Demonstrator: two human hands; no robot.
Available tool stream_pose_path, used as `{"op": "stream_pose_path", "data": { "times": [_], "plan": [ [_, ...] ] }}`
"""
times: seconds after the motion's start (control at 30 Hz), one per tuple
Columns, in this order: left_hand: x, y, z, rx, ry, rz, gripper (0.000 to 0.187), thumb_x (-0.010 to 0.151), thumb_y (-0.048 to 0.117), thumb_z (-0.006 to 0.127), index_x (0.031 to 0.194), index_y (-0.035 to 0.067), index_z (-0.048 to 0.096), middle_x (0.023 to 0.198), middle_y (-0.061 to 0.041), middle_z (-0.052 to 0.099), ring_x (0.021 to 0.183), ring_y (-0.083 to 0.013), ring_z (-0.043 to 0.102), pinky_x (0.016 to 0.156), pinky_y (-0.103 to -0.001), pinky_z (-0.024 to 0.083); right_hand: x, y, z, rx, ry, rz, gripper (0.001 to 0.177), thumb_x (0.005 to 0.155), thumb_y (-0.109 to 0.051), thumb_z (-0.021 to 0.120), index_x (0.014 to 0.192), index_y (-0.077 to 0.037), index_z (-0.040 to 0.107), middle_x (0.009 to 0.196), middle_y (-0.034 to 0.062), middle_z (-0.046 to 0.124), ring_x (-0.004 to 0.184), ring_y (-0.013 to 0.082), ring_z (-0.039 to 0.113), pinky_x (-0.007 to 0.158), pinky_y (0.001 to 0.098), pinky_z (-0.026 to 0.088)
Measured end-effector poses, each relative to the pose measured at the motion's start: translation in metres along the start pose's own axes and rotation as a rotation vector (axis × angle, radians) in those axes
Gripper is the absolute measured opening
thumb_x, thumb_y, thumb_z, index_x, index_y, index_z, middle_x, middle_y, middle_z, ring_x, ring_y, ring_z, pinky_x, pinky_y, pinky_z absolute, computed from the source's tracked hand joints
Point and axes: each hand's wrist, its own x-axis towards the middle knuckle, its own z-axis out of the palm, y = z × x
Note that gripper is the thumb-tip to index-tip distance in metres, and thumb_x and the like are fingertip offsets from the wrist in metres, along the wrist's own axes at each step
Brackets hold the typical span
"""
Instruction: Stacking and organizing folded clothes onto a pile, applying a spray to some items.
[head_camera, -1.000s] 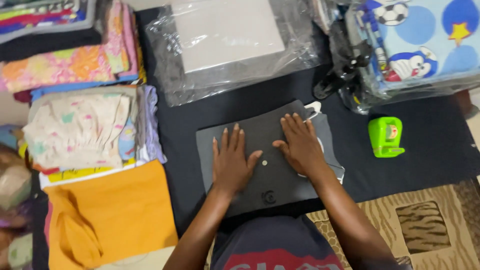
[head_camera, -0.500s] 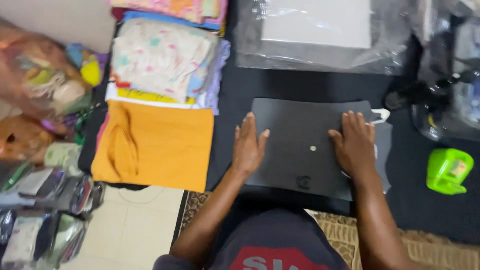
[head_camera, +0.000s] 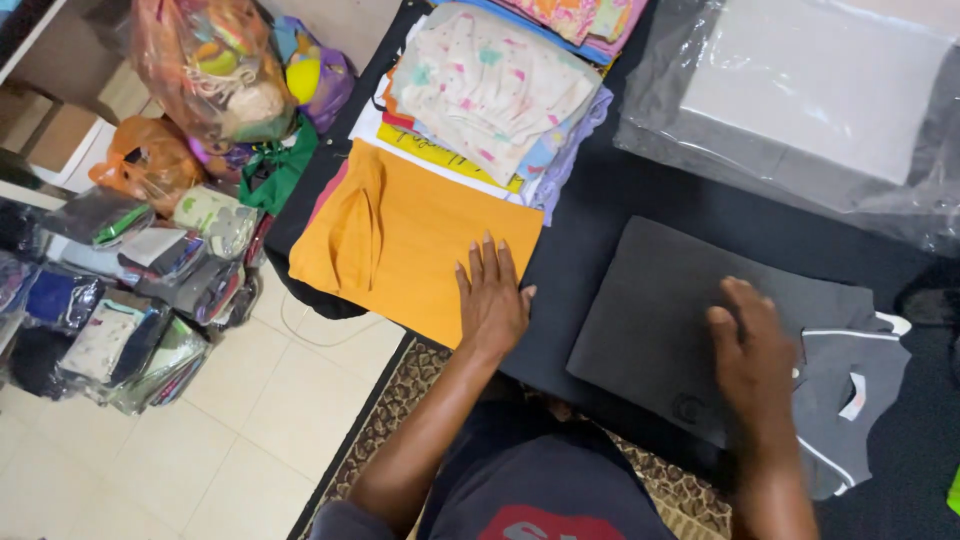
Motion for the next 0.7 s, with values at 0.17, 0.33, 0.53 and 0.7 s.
{"op": "stream_pose_path", "data": {
  "times": [0.17, 0.33, 0.53, 0.7],
  "plan": [
    [0.004, -0.016, 0.017, 0.051, 0.039, 0.071, 0.069, 0.096, 0.021, 0.057, 0.151, -0.011, 0.033, 0.163, -0.033, 0.023, 0.15, -0.0514, 0.02, 0.118, -0.067, 0.015, 0.003, -0.036, 0.041, 0.15, -0.098, -0.028, 0.043, 0.103, -0.028, 0.058, 0.141, -0.008, 0.061, 0.15, 0.0176, 0.056, 0.146, 0.0392, 0.043, 0.116, 0.0492, 0.036],
    [0.01, -0.017, -0.002, -0.008, -0.006, 0.082, 0.064, 0.096, 0.019, 0.055, 0.147, -0.015, 0.036, 0.16, -0.036, 0.025, 0.148, -0.0532, 0.023, 0.117, -0.067, 0.018, -0.002, -0.077, 0.078, 0.284, -0.2, -0.019, 0.042, 0.1, -0.027, 0.06, 0.137, -0.009, 0.062, 0.146, 0.0156, 0.06, 0.139, 0.0349, 0.053, 0.11, 0.0444, 0.044],
    [0.018, -0.051, -0.04, -0.258, -0.115, -0.012, 0.049, 0.1, 0.02, 0.05, 0.14, -0.008, 0.051, 0.15, -0.031, 0.048, 0.144, -0.0441, 0.041, 0.118, -0.053, 0.031, 0.0, -0.102, 0.137, 0.517, -0.384, 0.095, 0.041, 0.097, -0.027, 0.064, 0.134, -0.01, 0.068, 0.126, 0.0079, 0.077, 0.106, 0.0268, 0.072, 0.093, 0.0365, 0.055],
    [0.01, -0.043, -0.154, -0.646, -0.148, -0.196, 0.047, 0.099, 0.026, 0.047, 0.136, 0.0, 0.061, 0.097, -0.027, 0.072, 0.089, -0.0351, 0.073, 0.087, -0.039, 0.054, 0.013, -0.113, 0.195, 1.03, -0.64, 0.075, 0.05, 0.104, -0.025, 0.054, 0.144, 0.005, 0.051, 0.137, 0.019, 0.066, 0.126, 0.0255, 0.066, 0.109, 0.0362, 0.049]
  ]
}}
